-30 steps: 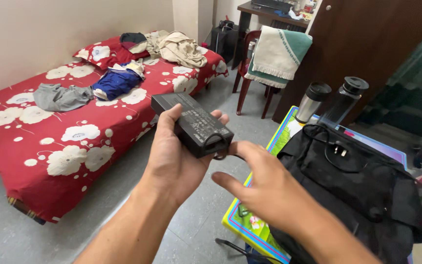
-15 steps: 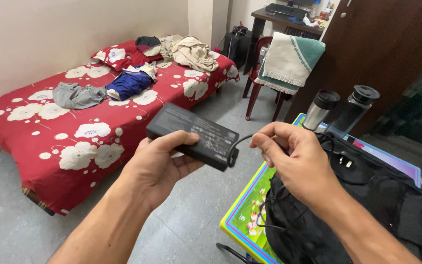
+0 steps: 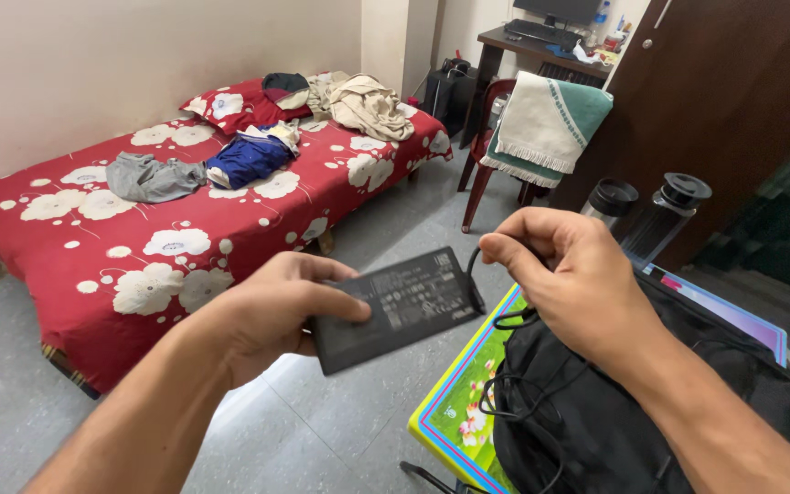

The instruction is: The person packs a black backpack with daily essentials. They coil a white charging cable and place it inside, then coil a black laptop power adapter and place it inside as well.

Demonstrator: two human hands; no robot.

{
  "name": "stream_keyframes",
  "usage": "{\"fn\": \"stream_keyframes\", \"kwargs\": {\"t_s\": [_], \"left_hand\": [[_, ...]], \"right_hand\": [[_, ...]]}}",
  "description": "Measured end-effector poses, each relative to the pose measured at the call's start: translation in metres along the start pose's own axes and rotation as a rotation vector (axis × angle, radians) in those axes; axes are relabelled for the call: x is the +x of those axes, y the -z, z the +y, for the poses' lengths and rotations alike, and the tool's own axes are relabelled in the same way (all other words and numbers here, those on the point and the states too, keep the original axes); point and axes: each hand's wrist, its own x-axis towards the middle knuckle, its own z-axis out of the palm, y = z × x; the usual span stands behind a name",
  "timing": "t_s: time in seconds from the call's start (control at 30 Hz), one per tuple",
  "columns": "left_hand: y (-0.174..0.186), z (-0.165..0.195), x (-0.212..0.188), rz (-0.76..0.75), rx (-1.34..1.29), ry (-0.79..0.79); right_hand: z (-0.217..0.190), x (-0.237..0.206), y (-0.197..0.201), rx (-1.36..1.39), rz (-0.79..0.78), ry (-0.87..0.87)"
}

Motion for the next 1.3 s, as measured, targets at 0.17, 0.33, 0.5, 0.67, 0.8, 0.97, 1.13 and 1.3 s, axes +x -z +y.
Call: {"fn": "stream_keyframes", "kwargs": {"t_s": [0.17,0.33,0.5,0.67,0.8,0.97,1.13,1.3], "left_hand": [[-0.024,0.004,0.000,-0.060,0.321,-0.118],[-0.051,0.007,-0.003,-0.027,0.348,-0.147],[-0.047,0.009,-0.013,-0.437,-0.047,-0.281],[-0.049,0.009,-0.017,-0.527,-0.355,-0.378],[-0.044,0.007,-0.017,-0.386,-0.456,-0.464],[-0.039,0.005,-0.012,-0.172,-0.339,-0.466],[-0.047,-0.004,-0.013,-0.250,-0.552,-0.383],[-0.045,-0.007,-0.012,-0.203,-0.630,-0.308]], "right_hand": [[-0.010,0.003,0.001,0.046,-0.073,-0.112],[-0.012,0.017,0.006,0.028,-0.311,-0.095],[-0.004,0.027,0.018,0.214,-0.344,-0.089],[0.010,0.012,-0.006,0.725,-0.295,-0.410],[0.011,-0.009,-0.023,0.617,-0.336,-0.268],[0.005,-0.018,-0.022,0.324,-0.306,-0.279],[0.009,-0.021,-0.020,0.289,-0.342,-0.315],[0.013,-0.024,-0.012,0.229,-0.326,-0.313]]}}
